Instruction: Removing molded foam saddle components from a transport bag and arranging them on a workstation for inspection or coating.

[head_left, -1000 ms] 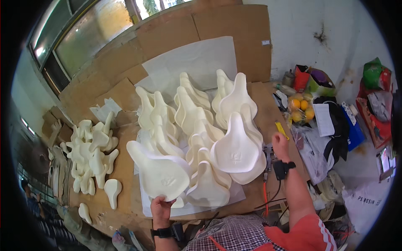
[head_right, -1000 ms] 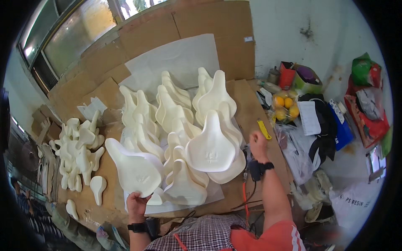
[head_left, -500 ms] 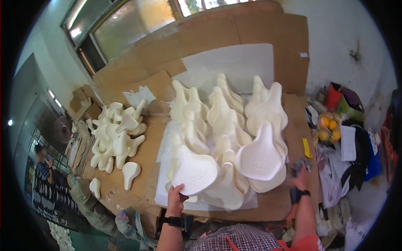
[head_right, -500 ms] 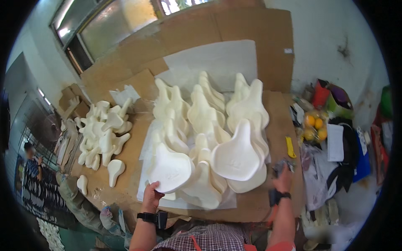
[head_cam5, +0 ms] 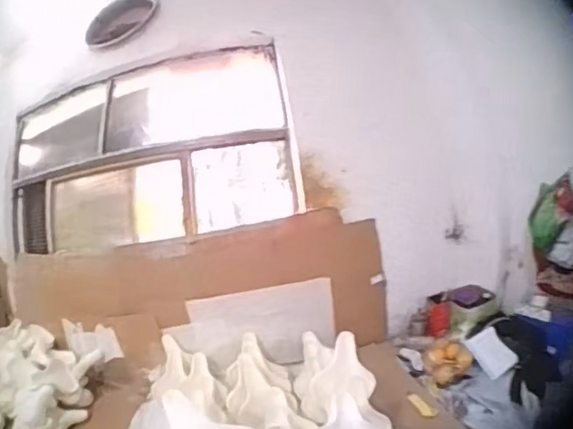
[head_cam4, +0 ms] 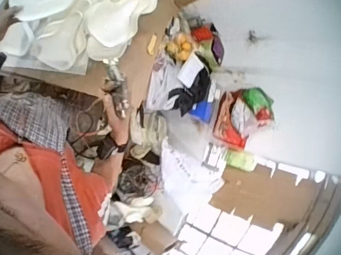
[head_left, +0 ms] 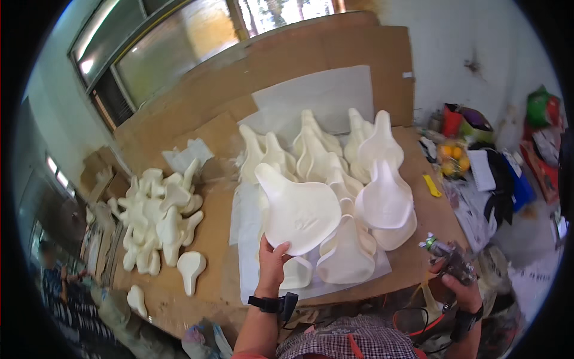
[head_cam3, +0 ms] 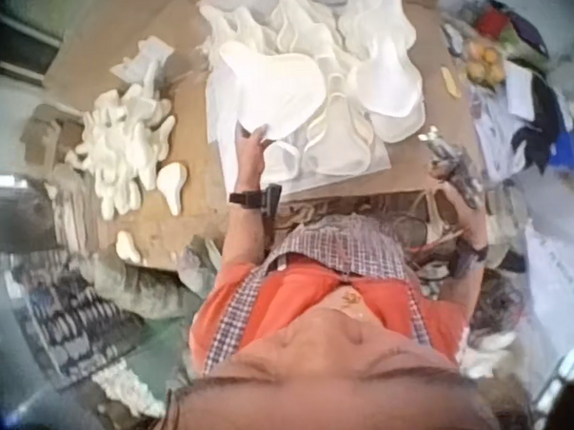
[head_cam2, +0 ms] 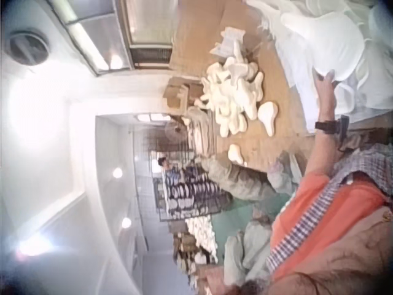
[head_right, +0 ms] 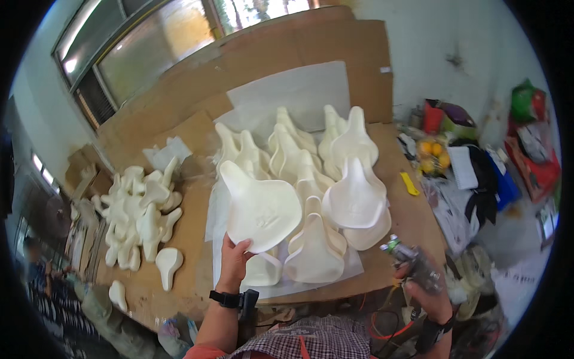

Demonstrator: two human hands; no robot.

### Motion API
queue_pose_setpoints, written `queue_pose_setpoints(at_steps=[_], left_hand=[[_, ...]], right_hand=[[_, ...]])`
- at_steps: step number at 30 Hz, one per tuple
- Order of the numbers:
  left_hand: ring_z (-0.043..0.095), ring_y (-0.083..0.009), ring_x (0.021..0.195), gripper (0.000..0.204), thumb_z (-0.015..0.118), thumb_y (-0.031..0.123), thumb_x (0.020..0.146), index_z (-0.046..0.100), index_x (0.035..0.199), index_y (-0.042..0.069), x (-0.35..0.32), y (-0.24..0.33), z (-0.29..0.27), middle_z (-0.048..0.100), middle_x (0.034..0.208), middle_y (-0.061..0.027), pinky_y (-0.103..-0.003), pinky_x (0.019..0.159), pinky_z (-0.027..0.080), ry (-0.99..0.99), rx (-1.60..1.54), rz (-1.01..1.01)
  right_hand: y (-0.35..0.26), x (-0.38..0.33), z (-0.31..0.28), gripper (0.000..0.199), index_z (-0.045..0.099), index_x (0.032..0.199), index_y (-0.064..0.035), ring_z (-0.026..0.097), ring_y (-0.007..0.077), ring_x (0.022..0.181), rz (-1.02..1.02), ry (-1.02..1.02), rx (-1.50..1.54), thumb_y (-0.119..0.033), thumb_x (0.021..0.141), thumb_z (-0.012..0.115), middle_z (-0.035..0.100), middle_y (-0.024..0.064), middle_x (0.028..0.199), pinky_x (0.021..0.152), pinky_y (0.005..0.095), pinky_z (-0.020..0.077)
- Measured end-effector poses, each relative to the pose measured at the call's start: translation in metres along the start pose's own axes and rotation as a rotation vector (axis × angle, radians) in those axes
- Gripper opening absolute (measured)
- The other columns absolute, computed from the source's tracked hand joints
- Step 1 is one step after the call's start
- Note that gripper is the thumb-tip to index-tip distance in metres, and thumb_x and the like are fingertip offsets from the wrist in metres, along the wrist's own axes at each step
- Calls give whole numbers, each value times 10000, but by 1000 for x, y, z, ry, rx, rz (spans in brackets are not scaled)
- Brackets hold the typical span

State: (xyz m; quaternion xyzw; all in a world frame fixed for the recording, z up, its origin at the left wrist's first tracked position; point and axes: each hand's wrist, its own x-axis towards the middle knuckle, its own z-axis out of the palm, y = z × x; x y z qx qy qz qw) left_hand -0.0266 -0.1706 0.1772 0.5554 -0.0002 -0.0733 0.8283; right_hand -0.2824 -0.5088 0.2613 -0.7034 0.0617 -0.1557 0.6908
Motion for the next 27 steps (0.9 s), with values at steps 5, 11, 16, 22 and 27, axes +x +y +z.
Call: queue_pose_setpoints(at_steps=[5,11,16,22,27], left_hand=[[599,-192,955,641,581,-13,810,320,1386,87,4,-2,9,539,1194,-107,-282,668,552,-120,61,90],[596,-167,910,708,586,-36,796,284,1423,94,-8,-12,6,546,1170,-100,-268,640,533,-219,-36,24],[606,-170,870,734,599,-35,803,270,1444,101,-14,-29,-14,550,1121,-112,-270,633,526,-183,116,-22],[612,-178,852,741,604,-39,789,278,1439,101,-12,-30,-18,556,1114,-115,-272,601,530,-170,85,-66],[616,-178,832,723,594,-40,795,284,1433,100,-2,-37,-22,556,1118,-116,-274,586,533,-124,130,-50]], right_hand=[[-52,-47,54,610,408,1342,-49,615,186,941,22,-161,-101,-53,796,678,629,94,1011,830,334,480],[-78,-64,91,544,463,1293,-37,627,146,821,-36,-230,-511,-86,797,682,646,72,926,752,288,497],[-91,-77,119,562,459,1290,-12,621,131,795,-11,7,-114,-70,781,691,636,53,903,720,282,496],[-82,-95,94,544,492,1261,-18,618,121,773,106,-108,-303,-51,765,712,645,44,875,685,265,488],[-72,-92,78,530,484,1270,-17,616,123,776,57,-185,-356,-61,786,697,643,46,875,696,264,487]])
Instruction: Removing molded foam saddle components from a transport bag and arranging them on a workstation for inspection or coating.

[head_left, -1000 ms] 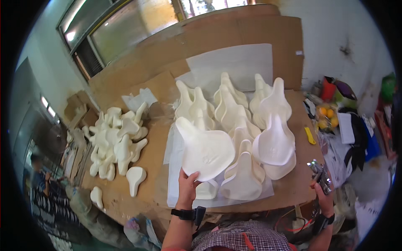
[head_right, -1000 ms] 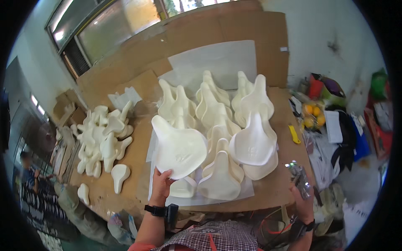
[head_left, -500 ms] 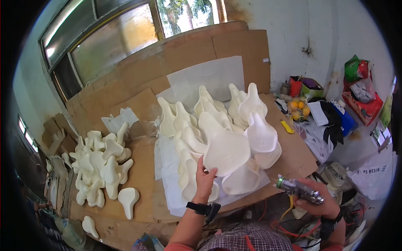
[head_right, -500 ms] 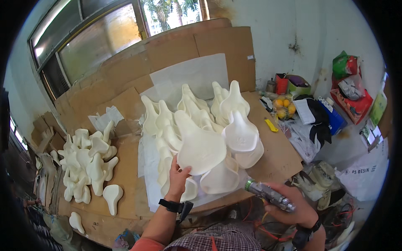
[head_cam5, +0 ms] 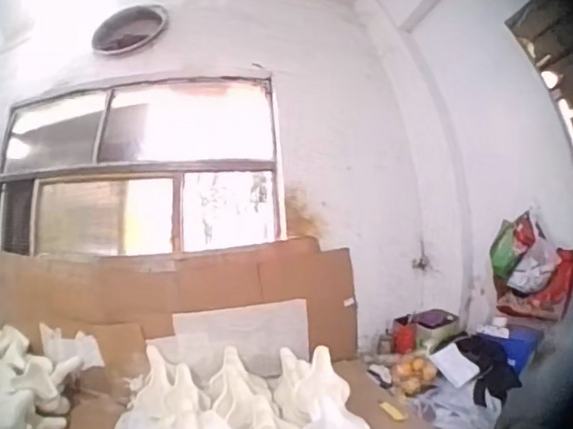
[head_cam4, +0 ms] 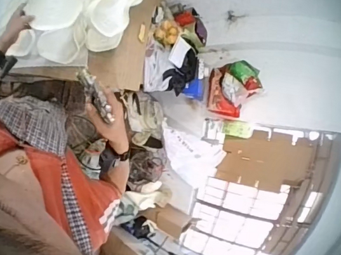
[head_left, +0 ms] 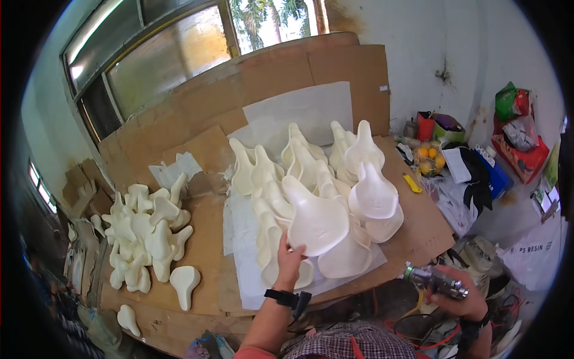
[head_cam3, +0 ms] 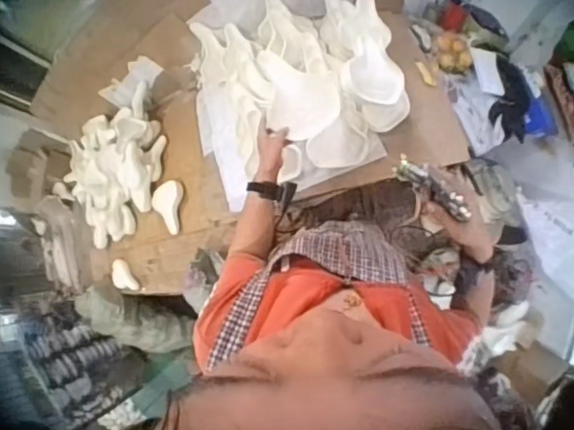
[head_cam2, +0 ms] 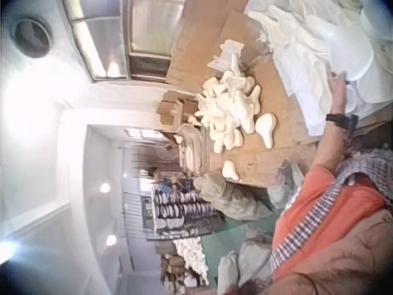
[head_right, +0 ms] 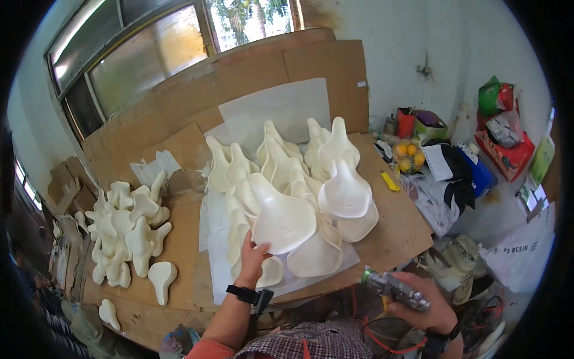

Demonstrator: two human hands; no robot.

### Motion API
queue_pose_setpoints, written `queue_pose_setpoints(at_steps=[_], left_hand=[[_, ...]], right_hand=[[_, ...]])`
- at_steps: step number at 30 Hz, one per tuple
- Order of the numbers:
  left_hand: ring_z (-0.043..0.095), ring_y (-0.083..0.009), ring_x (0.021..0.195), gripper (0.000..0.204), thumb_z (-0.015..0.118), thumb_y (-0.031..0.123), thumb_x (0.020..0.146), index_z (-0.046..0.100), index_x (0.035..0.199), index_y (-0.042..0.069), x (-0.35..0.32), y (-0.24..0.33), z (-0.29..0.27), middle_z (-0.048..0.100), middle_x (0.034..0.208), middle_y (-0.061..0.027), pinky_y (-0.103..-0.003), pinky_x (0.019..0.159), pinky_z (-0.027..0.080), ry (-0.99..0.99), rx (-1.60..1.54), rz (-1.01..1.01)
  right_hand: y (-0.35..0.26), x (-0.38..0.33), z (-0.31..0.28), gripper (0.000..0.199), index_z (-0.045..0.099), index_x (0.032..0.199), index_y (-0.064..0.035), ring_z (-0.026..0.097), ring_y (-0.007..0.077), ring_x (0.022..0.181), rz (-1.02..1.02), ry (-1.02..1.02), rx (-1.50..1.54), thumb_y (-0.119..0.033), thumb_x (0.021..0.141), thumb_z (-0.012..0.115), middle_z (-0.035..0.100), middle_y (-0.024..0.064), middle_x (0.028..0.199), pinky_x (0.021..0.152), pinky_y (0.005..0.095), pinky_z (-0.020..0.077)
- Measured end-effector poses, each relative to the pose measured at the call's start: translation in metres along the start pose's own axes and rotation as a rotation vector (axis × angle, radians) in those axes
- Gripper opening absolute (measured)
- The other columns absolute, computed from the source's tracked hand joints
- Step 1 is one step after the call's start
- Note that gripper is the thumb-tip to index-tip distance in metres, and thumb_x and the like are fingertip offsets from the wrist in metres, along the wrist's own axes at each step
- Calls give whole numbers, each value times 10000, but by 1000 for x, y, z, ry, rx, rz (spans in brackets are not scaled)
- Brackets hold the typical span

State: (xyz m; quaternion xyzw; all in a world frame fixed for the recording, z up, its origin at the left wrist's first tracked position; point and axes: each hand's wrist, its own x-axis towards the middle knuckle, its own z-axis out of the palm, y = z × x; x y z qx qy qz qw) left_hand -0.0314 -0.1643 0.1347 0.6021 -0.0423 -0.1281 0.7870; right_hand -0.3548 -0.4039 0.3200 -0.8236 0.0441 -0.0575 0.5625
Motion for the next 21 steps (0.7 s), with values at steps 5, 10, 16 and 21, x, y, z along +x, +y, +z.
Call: queue_pose_setpoints(at_steps=[5,10,16,21], left_hand=[[577,-230,979,555,559,261,902,347,1388,98,61,53,-23,551,1145,-82,-345,795,530,165,-714,159],[563,-133,796,470,604,329,881,517,1269,79,110,52,76,620,1013,-37,-283,649,450,-110,167,157],[618,-276,990,575,707,361,754,561,1169,-10,150,-10,181,642,1034,-171,-364,826,484,-244,1213,259],[623,-346,929,411,648,246,742,571,1048,-16,164,-21,193,647,977,-220,-403,813,494,-372,1304,179]], right_hand=[[10,4,-19,602,410,1323,2,617,174,813,-35,285,340,-171,822,696,618,81,900,718,313,493],[30,-3,-54,671,362,1343,33,618,202,868,-12,380,394,-262,837,689,610,96,942,799,350,491],[35,-4,-91,587,376,1336,33,609,181,865,98,271,427,-177,862,652,607,86,940,799,333,491],[40,19,-110,483,464,1246,37,623,167,775,227,236,343,-154,844,652,623,80,873,710,304,513]])
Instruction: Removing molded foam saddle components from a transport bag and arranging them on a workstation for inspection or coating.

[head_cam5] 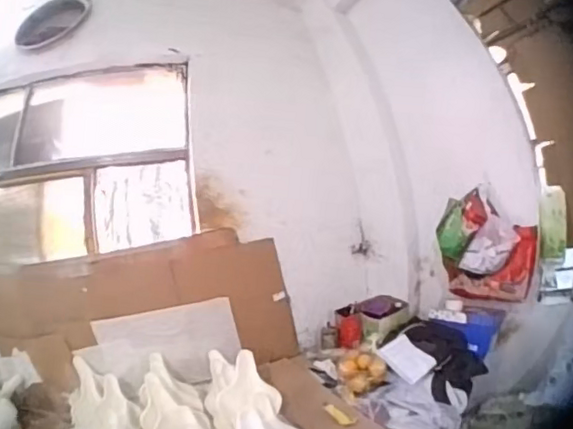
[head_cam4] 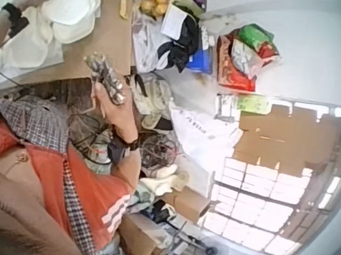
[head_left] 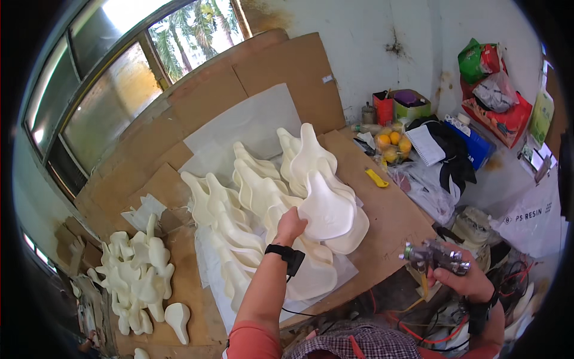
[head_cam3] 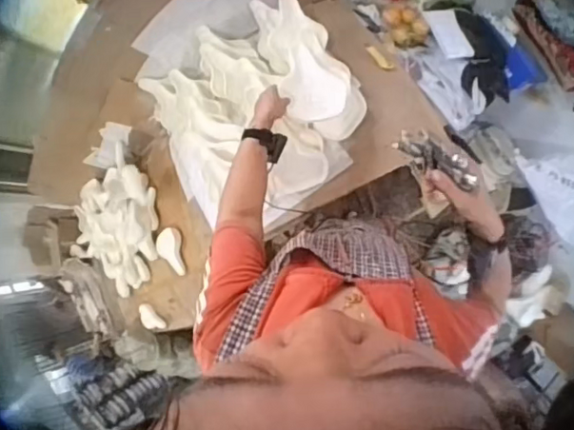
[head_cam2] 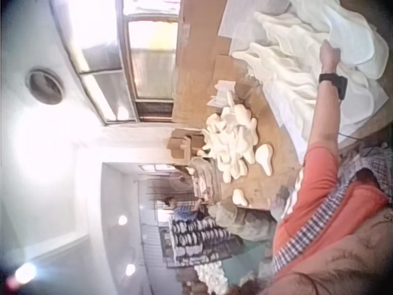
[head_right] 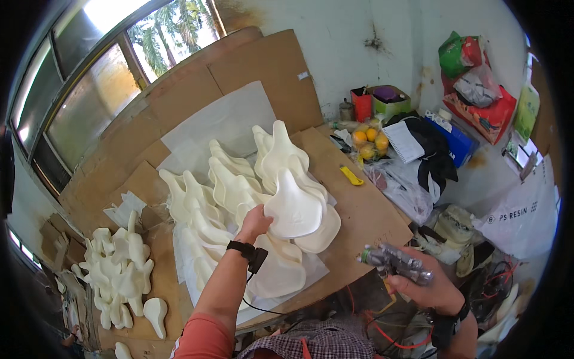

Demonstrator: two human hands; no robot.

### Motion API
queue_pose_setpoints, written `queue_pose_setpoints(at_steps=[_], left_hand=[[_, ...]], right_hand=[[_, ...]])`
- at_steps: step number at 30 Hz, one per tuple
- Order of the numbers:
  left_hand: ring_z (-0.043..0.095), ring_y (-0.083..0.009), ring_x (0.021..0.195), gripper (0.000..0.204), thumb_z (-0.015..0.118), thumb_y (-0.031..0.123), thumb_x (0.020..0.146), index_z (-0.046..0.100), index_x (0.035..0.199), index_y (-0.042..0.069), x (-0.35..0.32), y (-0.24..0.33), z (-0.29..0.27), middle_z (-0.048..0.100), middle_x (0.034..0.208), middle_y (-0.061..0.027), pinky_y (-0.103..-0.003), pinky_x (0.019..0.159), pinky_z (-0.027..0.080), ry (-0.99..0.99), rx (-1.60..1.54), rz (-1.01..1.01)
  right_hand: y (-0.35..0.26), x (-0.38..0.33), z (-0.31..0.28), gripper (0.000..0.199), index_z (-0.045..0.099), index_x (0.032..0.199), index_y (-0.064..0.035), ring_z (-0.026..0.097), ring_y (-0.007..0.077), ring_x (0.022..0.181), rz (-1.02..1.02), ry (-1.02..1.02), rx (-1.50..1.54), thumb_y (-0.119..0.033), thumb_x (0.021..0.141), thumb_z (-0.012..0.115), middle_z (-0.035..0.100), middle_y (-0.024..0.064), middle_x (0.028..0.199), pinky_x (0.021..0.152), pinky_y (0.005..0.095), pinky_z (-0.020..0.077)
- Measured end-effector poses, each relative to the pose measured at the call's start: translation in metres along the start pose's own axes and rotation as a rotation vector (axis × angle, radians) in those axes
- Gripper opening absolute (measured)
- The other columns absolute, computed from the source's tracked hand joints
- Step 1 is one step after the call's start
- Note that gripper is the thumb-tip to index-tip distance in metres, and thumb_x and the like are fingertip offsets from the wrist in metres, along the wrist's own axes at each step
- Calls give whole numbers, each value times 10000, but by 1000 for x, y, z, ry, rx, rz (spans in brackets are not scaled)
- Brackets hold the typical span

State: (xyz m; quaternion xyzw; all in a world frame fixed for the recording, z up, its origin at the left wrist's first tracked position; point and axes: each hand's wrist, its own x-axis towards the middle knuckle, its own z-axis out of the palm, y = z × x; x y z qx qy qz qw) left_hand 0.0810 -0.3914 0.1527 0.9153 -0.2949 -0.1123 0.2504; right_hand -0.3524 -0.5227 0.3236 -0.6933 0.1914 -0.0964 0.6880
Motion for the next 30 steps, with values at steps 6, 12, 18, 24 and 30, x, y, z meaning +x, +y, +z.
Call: queue_pose_setpoints(at_steps=[6,12,18,24,30], left_hand=[[609,-386,955,384,600,165,730,552,1053,-38,-2,-16,6,635,998,-254,-427,827,490,41,-244,-58],[646,-213,836,498,537,50,827,411,1302,-32,-18,-12,-28,604,856,-118,-359,580,560,273,-1075,-171],[640,-288,844,605,573,110,886,256,1392,8,-12,-5,-52,462,1192,-162,-375,710,550,478,-1548,53],[647,-325,704,583,604,51,741,358,1240,-127,16,-4,52,549,1067,-282,-418,446,538,-109,-627,-249],[642,-297,619,448,549,41,753,389,1146,-101,10,9,72,577,1009,-256,-369,420,532,19,-650,-365]], right_hand=[[-1,9,-6,533,420,1286,35,610,152,747,-141,204,202,-115,834,661,612,78,869,699,309,529],[12,12,-21,608,382,1336,26,609,165,824,-148,74,164,-118,824,675,612,84,913,756,327,513],[17,13,-24,573,399,1327,5,591,144,856,-56,46,152,-114,837,672,603,61,961,796,301,484],[3,32,-28,543,422,1305,15,583,99,782,89,-29,-86,-122,837,661,602,45,914,733,234,473],[-3,43,-19,566,429,1302,33,591,111,749,-77,158,85,-151,821,664,596,46,845,697,250,501]])
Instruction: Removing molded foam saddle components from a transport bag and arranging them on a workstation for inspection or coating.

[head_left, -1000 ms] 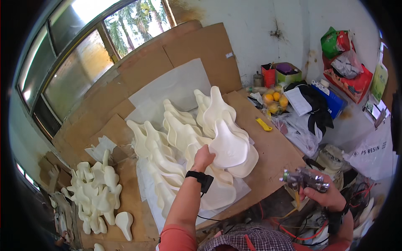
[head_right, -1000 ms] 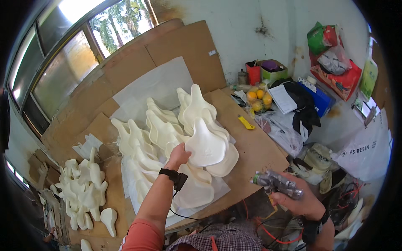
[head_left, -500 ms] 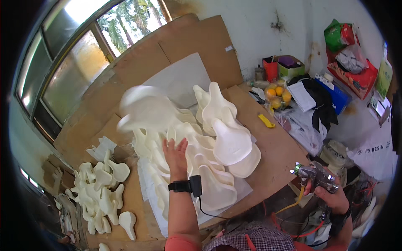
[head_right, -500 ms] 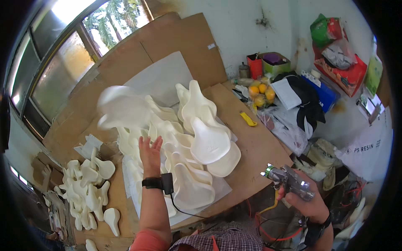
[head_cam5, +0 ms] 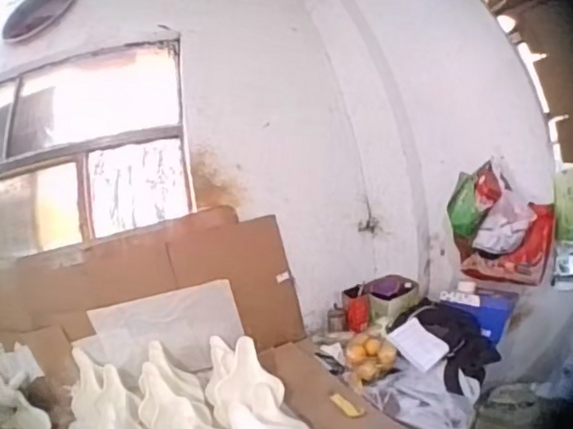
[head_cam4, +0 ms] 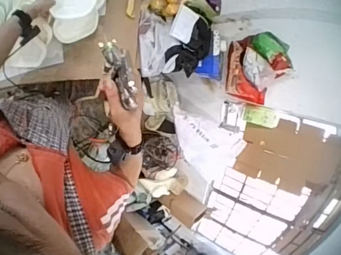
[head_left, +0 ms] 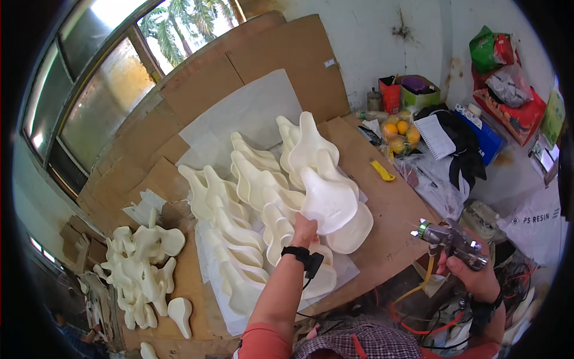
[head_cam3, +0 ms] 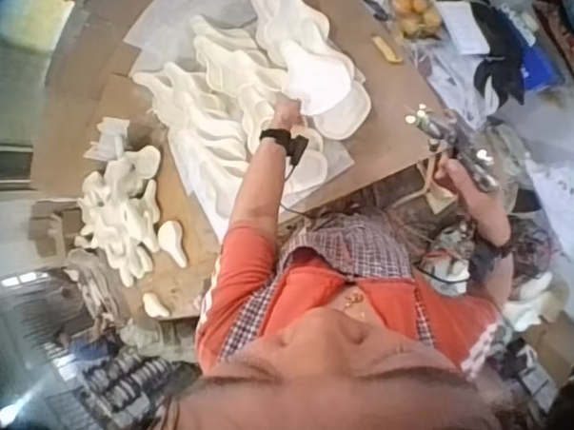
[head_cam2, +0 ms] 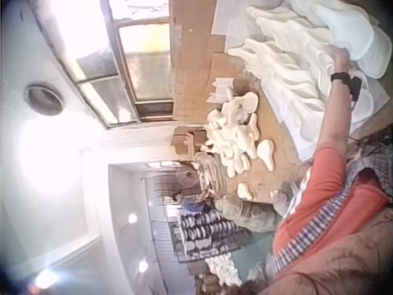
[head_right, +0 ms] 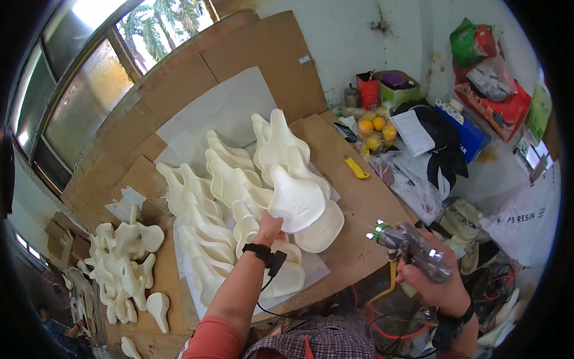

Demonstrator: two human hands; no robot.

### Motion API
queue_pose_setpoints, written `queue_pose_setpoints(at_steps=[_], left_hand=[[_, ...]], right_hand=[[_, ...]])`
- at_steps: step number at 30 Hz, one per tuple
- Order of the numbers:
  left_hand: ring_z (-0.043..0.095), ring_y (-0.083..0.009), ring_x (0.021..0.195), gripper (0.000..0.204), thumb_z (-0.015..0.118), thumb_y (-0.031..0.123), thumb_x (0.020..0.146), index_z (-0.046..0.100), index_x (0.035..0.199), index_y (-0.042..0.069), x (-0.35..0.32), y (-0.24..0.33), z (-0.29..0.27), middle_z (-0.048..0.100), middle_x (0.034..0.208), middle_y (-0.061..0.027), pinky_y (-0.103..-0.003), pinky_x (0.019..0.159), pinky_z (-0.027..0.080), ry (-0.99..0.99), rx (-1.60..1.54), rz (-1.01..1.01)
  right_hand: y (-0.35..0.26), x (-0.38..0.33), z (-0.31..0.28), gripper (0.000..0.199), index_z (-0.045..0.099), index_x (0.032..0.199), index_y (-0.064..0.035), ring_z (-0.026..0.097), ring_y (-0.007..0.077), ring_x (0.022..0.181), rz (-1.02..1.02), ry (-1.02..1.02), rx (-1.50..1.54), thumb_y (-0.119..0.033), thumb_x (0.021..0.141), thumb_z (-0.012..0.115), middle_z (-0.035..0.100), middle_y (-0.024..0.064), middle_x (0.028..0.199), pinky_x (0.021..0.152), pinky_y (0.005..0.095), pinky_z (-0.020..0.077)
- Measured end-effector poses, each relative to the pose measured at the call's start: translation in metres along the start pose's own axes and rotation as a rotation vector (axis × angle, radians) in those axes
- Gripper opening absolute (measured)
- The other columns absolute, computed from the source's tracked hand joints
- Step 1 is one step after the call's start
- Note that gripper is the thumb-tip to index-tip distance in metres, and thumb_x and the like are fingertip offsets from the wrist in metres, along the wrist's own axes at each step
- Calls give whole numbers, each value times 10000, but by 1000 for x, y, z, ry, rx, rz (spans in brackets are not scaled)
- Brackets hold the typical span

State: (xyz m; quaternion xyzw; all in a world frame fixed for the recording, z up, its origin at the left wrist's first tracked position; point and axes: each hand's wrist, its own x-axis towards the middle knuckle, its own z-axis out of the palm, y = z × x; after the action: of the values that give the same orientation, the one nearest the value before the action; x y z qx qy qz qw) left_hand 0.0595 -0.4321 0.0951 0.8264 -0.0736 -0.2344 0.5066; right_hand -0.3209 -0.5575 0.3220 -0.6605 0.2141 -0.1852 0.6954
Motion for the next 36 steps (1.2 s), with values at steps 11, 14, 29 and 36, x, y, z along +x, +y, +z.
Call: queue_pose_setpoints(at_steps=[11,14,29,36], left_hand=[[616,-263,927,183,488,126,910,521,1030,-9,9,46,-97,546,891,-82,-376,824,533,118,-1242,388],[585,-258,949,233,536,156,909,457,1081,21,-26,83,-114,514,939,-47,-394,889,495,87,-1287,345],[652,-303,721,446,461,0,790,407,1230,-47,-53,-24,49,560,1045,-170,-361,516,539,-235,-178,-97],[657,-285,593,219,512,48,755,621,889,-86,39,-102,53,635,730,-163,-366,496,529,-203,554,205]], right_hand=[[31,-6,-17,621,401,1336,16,596,138,833,8,-13,84,-121,805,693,600,58,917,771,283,495],[39,-9,-28,602,411,1328,-5,593,131,857,42,-88,-13,-133,812,693,601,55,942,777,277,488],[18,1,-19,527,467,1271,5,585,104,790,52,-76,-58,-97,798,675,608,47,878,716,258,488],[59,-9,-18,611,421,1292,23,592,146,804,11,-57,42,-158,789,716,595,56,888,748,295,497]])
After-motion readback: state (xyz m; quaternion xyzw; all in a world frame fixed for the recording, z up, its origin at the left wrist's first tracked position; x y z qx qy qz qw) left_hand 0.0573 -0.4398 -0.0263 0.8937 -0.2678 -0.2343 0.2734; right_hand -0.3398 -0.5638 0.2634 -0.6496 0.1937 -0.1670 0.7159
